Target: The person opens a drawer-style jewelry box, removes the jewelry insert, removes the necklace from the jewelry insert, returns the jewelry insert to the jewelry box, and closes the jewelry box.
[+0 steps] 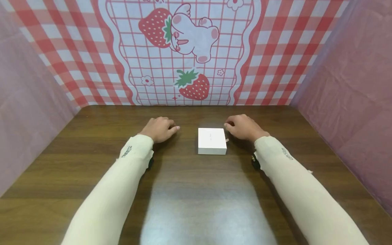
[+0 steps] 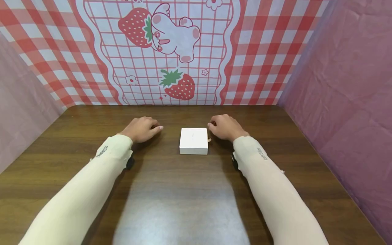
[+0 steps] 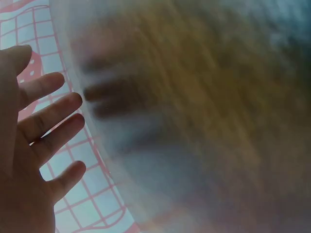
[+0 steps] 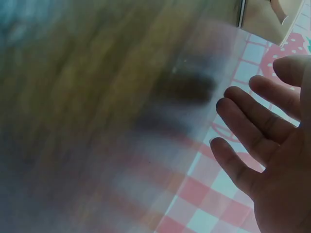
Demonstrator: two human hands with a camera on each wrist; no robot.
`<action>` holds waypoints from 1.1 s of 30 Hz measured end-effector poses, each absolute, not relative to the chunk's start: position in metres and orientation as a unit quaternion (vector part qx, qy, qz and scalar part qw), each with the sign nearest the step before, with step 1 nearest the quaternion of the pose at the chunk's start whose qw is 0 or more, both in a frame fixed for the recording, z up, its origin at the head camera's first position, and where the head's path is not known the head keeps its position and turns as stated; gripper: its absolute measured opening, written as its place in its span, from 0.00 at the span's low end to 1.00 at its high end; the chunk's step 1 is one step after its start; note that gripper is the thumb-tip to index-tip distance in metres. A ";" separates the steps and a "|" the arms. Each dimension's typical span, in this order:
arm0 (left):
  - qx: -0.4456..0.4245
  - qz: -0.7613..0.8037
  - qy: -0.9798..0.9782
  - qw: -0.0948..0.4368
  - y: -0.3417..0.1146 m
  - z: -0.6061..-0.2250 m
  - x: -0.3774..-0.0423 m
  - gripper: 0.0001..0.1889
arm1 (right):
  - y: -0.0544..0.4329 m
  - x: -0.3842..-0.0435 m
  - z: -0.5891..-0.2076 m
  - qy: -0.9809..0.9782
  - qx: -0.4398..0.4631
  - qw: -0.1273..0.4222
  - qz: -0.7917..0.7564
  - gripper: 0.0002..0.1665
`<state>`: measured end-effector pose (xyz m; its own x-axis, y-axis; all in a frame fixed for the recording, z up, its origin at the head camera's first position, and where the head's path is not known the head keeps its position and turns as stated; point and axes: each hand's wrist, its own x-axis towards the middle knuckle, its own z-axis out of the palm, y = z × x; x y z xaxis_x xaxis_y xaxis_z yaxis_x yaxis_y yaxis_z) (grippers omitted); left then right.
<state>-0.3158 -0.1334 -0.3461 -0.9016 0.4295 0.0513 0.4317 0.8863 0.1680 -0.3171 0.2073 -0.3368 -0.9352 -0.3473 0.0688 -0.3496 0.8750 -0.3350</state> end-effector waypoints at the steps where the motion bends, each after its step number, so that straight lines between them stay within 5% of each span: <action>1: -0.223 -0.089 -0.971 0.005 -0.133 -0.346 -0.315 0.25 | 0.207 -0.316 -0.337 -0.968 0.180 0.000 0.174 0.18; 33: -0.248 -0.118 -0.960 -0.047 -0.112 -0.336 -0.301 0.18 | 0.208 -0.299 -0.334 -0.963 0.207 -0.012 0.170 0.18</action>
<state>-0.3013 -0.1116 -0.3358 -0.8729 0.4869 -0.0321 0.4646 0.8494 0.2503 -0.2989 0.2080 -0.3345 -0.9139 -0.4033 0.0465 -0.3948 0.8562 -0.3333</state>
